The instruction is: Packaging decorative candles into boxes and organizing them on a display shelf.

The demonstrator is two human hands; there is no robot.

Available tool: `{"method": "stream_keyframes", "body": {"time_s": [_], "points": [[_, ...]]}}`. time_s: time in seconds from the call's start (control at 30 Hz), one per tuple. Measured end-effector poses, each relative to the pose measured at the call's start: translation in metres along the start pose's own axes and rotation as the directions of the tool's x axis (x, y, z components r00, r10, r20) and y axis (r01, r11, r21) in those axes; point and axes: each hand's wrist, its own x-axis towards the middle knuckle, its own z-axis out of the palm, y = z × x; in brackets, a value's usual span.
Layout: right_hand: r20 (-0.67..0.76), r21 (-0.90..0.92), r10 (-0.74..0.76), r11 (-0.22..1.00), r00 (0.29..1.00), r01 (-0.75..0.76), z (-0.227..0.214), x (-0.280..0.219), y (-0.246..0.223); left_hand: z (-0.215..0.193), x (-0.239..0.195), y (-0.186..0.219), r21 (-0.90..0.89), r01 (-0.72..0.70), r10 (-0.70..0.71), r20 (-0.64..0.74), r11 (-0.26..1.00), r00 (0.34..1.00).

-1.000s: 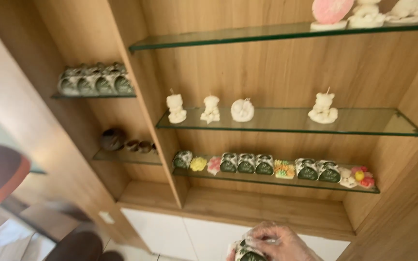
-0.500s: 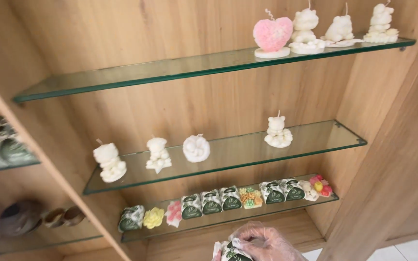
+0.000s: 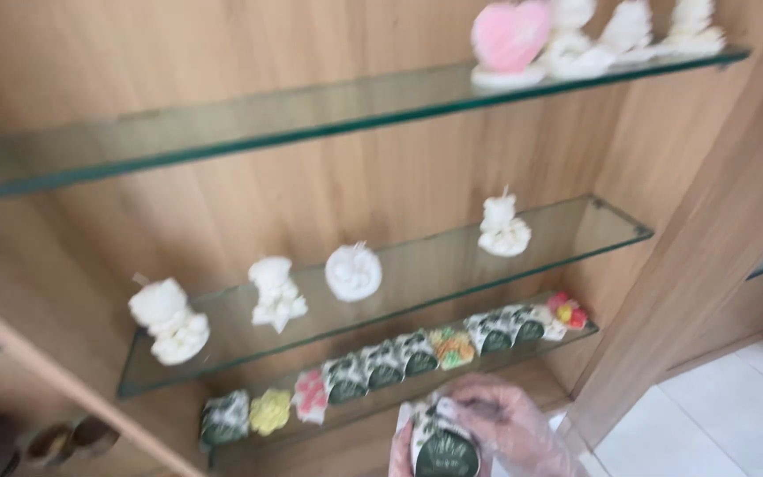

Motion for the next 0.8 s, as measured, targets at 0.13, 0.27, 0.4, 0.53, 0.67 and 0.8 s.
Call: {"method": "stream_keyframes", "body": {"time_s": [0.13,0.27,0.4,0.53,0.67,0.8], "points": [[-0.12,0.042,-0.026,0.999,0.992,0.031,0.029,0.007,0.003,0.111,-0.061,0.061,-0.031,0.161,-0.161,0.006,0.986,0.987],[-0.106,0.213,0.173,0.966,0.979,-0.147,0.073,0.022,0.003,0.124,-0.102,0.114,0.121,0.403,-0.421,0.242,0.907,0.874],[-0.052,0.098,0.028,0.995,0.998,-0.023,0.122,0.025,-0.037,0.136,-0.135,0.146,0.09,0.257,-0.27,0.177,0.962,0.946],[0.004,0.162,0.02,0.987,1.0,-0.021,0.154,0.03,-0.069,0.138,-0.15,0.173,0.054,0.182,-0.189,0.196,0.982,0.962],[0.043,-0.153,-0.313,0.936,0.949,0.316,0.168,0.051,-0.124,0.138,-0.163,0.195,-0.143,0.172,-0.17,0.03,0.975,0.985],[0.222,-0.097,-0.508,0.838,0.832,0.537,0.195,0.111,-0.202,0.126,-0.17,0.211,-0.19,0.203,-0.173,0.165,0.961,0.971]]}}
